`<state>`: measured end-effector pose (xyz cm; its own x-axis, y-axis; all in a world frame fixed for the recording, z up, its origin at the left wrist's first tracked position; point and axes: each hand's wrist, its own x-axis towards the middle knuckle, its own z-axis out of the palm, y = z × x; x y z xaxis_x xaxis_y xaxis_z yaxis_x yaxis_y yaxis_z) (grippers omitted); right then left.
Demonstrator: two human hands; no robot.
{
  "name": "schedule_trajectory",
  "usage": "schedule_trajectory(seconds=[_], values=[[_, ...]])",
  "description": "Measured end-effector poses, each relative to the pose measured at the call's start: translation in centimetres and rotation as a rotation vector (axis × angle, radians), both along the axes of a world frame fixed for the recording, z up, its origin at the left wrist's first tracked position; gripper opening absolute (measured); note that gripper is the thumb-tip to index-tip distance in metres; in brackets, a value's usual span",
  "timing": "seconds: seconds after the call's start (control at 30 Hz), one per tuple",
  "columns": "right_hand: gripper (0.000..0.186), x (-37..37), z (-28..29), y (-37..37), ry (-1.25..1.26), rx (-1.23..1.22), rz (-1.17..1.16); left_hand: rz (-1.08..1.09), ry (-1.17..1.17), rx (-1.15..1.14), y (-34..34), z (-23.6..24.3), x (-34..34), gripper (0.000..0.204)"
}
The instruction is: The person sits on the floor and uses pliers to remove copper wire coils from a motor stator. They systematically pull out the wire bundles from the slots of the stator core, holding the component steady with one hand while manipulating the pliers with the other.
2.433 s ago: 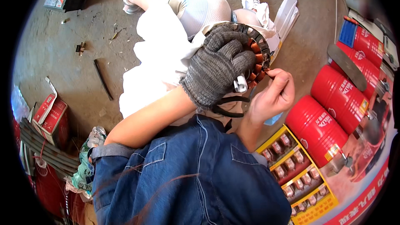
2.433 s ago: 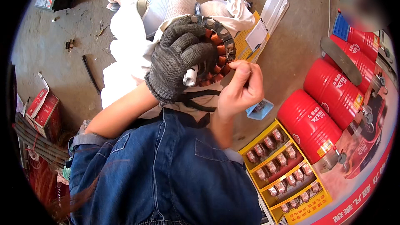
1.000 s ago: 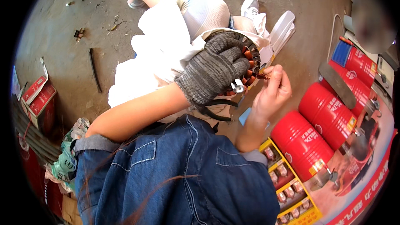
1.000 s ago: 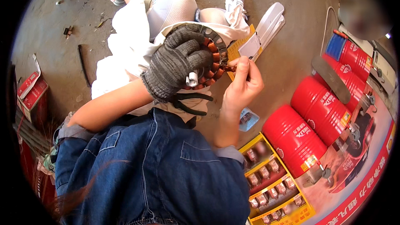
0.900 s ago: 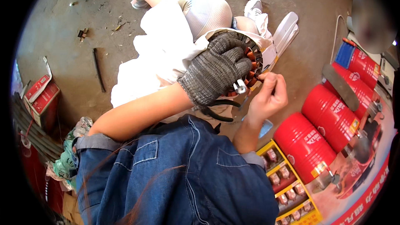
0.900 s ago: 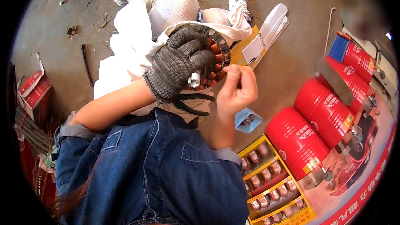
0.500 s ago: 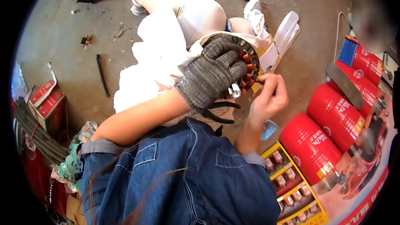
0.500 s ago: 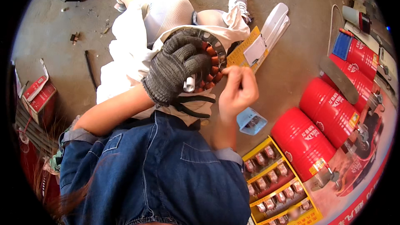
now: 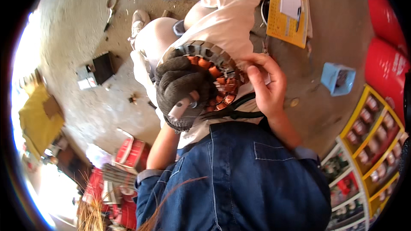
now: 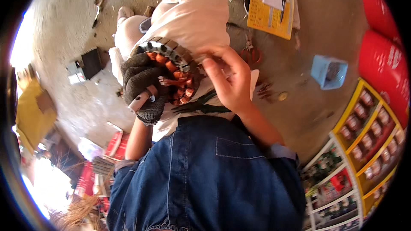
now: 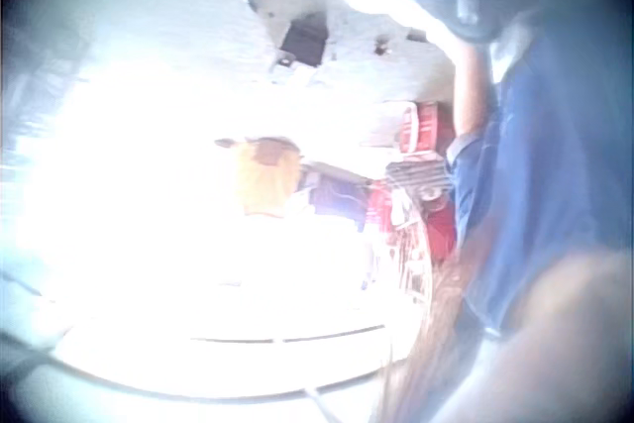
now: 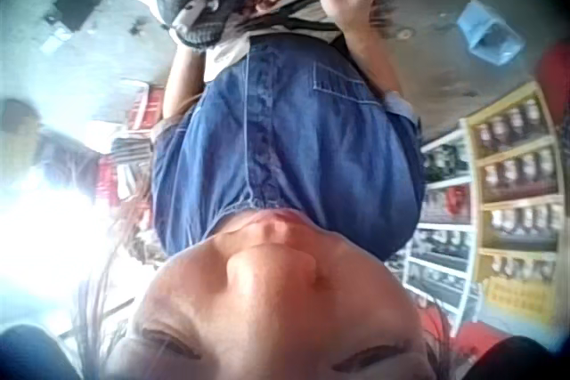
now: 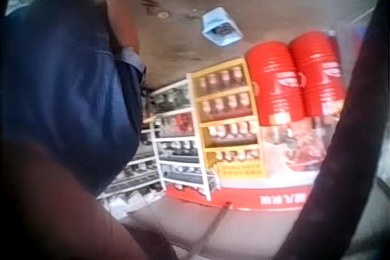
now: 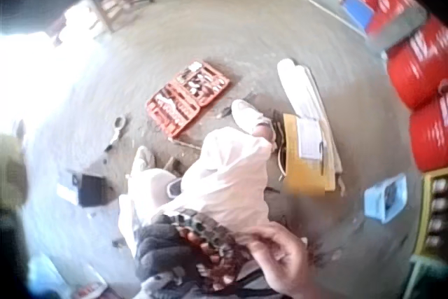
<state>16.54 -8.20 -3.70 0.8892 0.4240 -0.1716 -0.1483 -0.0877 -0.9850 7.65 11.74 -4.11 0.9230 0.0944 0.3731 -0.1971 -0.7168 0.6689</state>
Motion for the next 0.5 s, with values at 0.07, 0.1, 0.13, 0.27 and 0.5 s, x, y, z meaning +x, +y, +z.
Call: schedule_trajectory(seconds=[0.07,0.1,0.13,0.27,0.5], values=[[0.016,-0.2,-0.3,0.0,0.032,0.078,0.002,-0.016,0.026,0.019,0.0,0.6,0.3,0.031],[0.016,-0.3,-0.5,0.1,0.092,0.128,-0.026,-0.002,0.040,-0.007,-0.1,0.6,0.5,0.031],[0.016,-0.3,-0.7,0.4,0.148,0.169,-0.049,0.028,0.056,-0.052,-0.2,0.3,0.6,0.032],[0.019,0.1,-2.1,-0.2,0.536,0.364,0.097,0.185,0.099,-0.272,-0.7,-0.9,0.1,0.034],[0.017,0.8,-2.7,-0.1,0.702,0.416,0.162,0.318,0.118,-0.423,-1.0,-1.2,-0.5,0.037]])
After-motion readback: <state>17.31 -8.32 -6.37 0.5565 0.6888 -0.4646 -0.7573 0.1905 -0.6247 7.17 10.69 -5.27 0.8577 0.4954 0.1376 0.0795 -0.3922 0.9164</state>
